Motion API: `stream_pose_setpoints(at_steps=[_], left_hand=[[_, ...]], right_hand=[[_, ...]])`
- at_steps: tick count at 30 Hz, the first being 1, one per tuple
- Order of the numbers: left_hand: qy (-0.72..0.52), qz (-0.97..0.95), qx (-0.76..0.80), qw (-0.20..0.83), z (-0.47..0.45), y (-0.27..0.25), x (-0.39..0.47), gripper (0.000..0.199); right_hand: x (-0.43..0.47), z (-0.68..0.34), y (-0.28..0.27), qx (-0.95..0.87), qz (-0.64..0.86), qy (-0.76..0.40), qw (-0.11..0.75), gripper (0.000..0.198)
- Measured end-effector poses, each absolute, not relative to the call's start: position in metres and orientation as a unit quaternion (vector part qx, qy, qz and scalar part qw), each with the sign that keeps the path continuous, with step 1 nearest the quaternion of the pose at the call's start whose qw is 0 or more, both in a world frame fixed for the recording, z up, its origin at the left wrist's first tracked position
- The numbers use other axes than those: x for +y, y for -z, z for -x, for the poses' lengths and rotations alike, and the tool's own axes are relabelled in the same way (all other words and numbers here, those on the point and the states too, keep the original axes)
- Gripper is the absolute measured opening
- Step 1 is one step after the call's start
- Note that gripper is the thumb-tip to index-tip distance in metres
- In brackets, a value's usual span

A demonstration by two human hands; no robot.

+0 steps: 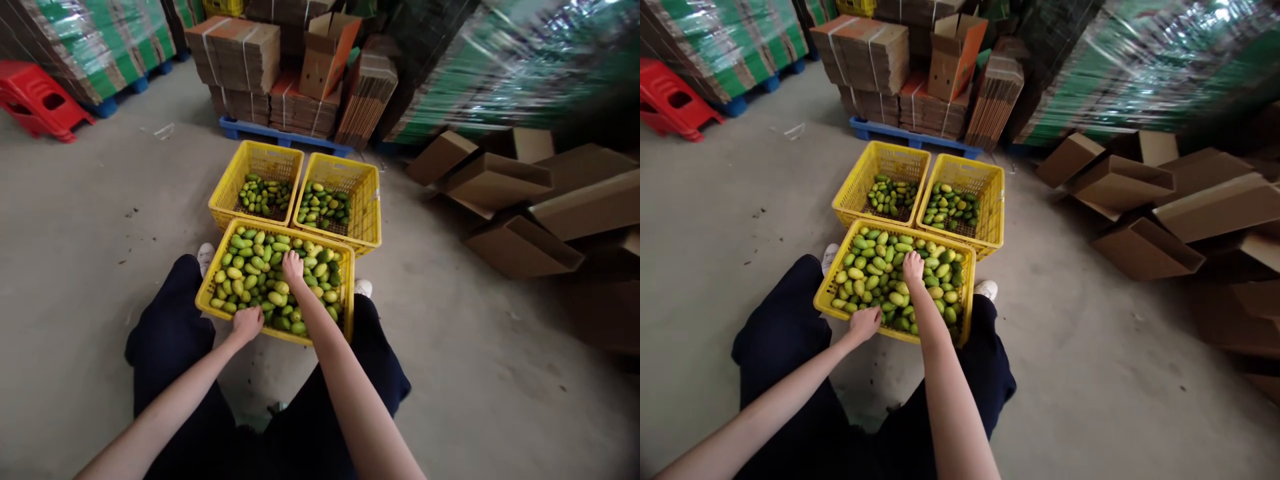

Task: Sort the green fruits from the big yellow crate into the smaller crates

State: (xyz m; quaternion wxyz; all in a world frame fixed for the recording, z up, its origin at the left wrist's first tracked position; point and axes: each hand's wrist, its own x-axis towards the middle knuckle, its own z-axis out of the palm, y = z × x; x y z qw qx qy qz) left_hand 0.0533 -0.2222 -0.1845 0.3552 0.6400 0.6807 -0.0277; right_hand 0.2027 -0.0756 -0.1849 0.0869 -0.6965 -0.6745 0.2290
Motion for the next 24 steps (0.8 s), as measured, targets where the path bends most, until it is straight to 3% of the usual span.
stream_pose_setpoints(at_steps=[6, 11, 13, 15, 17, 20, 24], left_hand=[[0.075, -0.656, 0.674, 0.331, -0.056, 0.182, -0.221, 0.030], [0.085, -0.651, 0.679, 0.328, -0.056, 0.179, -0.220, 0.031], [0.080, -0.642, 0.684, 0.336, -0.056, 0.177, -0.218, 0.032], [0.063, -0.640, 0.677, 0.359, -0.060, 0.175, -0.213, 0.031], [0.030, -0.648, 0.652, 0.393, -0.069, 0.174, -0.201, 0.028], [-0.032, -0.671, 0.602, 0.431, -0.097, 0.169, -0.171, 0.024], [-0.092, -0.686, 0.571, 0.441, -0.157, 0.160, -0.116, 0.027]], right_hand=[[-0.087, -0.217, 0.182, -0.700, 0.669, -0.218, 0.121, 0.027], [-0.105, -0.224, 0.157, -0.674, 0.669, -0.234, 0.207, 0.019], [-0.111, -0.237, 0.134, -0.631, 0.662, -0.261, 0.309, 0.020], [-0.117, -0.257, 0.104, -0.492, 0.602, -0.341, 0.528, 0.026], [-0.124, -0.279, 0.074, -0.365, 0.512, -0.416, 0.657, 0.025], [-0.135, -0.305, 0.040, -0.242, 0.408, -0.483, 0.736, 0.020], [-0.146, -0.317, 0.026, -0.158, 0.392, -0.488, 0.764, 0.017]])
